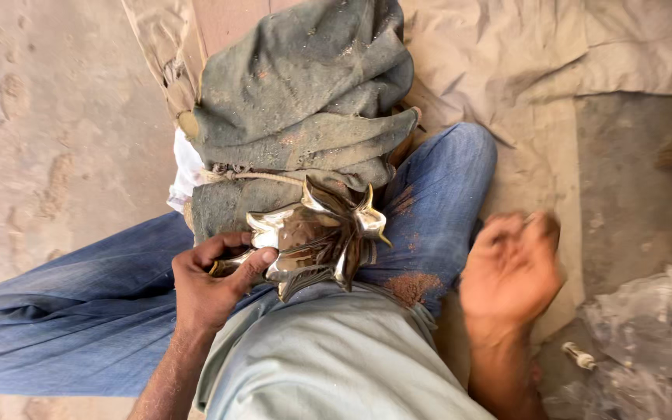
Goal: The person sits cross-legged on the floor and uses a small metal tool to polish and refine the surface of a shiny, leaf-shaped metal object. They rotate the object frequently to access different edges and surfaces, maintaining steady hand contact with the tool and object.
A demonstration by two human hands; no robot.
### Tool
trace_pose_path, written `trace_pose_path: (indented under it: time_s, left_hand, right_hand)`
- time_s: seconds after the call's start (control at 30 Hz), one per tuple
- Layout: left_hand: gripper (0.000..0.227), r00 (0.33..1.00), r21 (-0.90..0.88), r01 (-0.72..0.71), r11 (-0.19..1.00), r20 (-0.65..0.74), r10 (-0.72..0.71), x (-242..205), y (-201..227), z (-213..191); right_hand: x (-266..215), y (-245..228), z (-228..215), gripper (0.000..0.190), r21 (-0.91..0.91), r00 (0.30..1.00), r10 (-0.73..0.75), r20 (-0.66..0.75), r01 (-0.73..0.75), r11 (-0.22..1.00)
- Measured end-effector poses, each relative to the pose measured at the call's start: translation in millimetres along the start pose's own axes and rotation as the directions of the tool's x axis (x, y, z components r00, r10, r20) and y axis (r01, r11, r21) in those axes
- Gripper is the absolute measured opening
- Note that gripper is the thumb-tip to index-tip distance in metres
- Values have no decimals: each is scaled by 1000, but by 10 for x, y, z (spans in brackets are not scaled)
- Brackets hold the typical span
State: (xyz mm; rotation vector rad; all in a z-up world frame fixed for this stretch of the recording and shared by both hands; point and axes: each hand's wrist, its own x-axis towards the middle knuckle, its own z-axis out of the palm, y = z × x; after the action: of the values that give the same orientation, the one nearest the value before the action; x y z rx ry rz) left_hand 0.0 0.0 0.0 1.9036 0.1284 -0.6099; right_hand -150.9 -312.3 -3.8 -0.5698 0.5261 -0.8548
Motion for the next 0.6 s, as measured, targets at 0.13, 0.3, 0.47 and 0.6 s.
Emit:
trace_pose_path:
  time_s: [0.13, 0.3, 0.47, 0.6]
  left_hand:
    - [38, 1000, -70, 2, 998, 25, 0, 31, -61, 29]
    - [37, 988, -326, 148, 934, 15, -152, -31, -71, 81]
    - [38, 991, -443, 79, 893, -60, -117, 26, -101, 187]
    - [38, 980, -257, 150, 955, -91, -179, 5, -8, 212]
  right_hand:
    - [404, -225, 323, 10, 295, 993, 113, -20, -102, 950]
    - [-461, -217, 503, 20, -470, 825, 107, 556, 206, 858]
    - [-540, -351, 662, 15, -657, 580, 313, 752, 620, 428]
    - [-402, -363, 763, 14, -699, 650, 266, 712, 622, 353]
